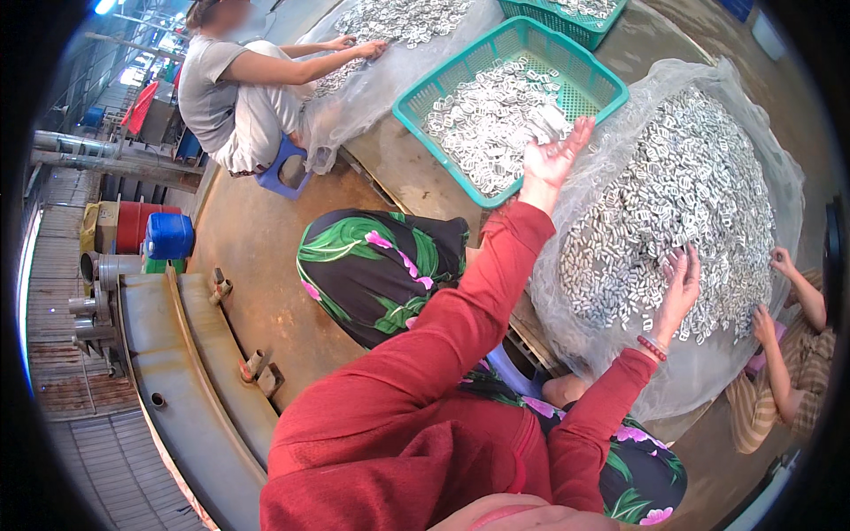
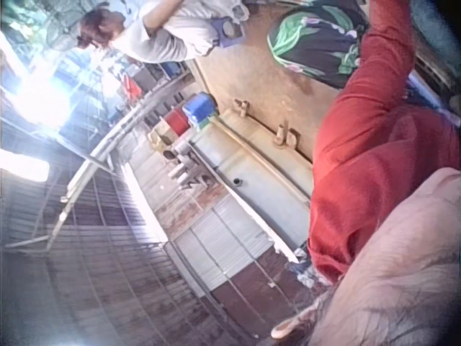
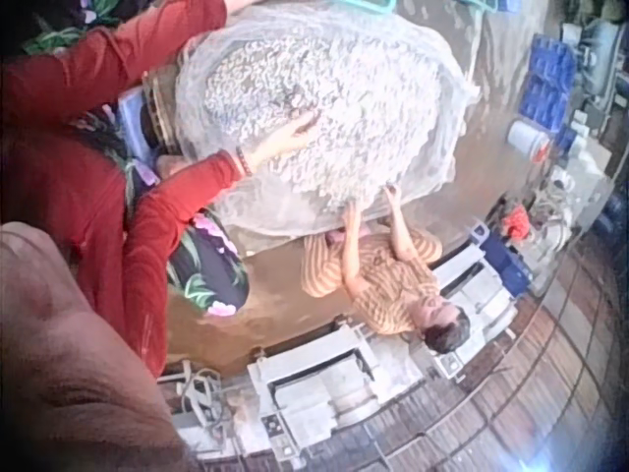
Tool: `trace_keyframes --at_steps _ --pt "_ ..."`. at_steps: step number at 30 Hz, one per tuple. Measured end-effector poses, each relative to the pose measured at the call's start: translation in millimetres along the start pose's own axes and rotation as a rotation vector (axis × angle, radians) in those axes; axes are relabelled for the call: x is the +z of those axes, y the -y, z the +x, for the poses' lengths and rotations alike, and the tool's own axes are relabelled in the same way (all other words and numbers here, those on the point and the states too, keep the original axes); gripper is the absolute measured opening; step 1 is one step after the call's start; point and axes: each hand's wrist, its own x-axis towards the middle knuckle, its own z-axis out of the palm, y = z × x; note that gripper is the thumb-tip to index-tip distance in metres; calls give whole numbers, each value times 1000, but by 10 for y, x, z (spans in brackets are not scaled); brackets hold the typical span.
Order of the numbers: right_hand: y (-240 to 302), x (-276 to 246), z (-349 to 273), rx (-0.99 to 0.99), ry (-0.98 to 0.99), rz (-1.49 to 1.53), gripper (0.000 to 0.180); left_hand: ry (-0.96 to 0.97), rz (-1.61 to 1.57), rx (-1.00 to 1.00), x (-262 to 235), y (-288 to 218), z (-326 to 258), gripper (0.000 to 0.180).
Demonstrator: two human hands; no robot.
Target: The person sits on a low stool and sorts small white plastic parts from a large pile on a mesh sheet into a green basket. They pick up handfuls of parts, separate them, and place the sorted items into the basket while other workers perform similar tasks nearby.
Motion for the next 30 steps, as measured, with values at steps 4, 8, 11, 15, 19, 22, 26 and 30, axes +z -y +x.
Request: trace_keyframes --at_steps 4,8,11,15,19,22,26,30 --pt "-169 -153 45 68 -99 57 42 -71 391 48 -378 57 11 72" --pt "-169 -178 41 71 -131 62 40 -172 696 -314 -1104 83 103 57" --pt "-126 -217 16 70 -101 20 46 -295 1810 -116 -1592 8 256 48" --pt "-236 -261 20 93 -147 7 43 -66 2991 517 -1877 -284 386 56" --pt "-392 -280 14 82 -187 58 37 -28 3015 314 -1894 -471 335 47" --pt "-415 -283 13 89 -165 37 34 101 3070 -91 -1905 -559 223 36" --pt "-479 -283 11 120 -55 34 32 132 2958 -334 -1947 -453 -25 33" --pt "-741 -252 -71 251 80 42 32 -67 2370 -542 -1761 69 -138 30"
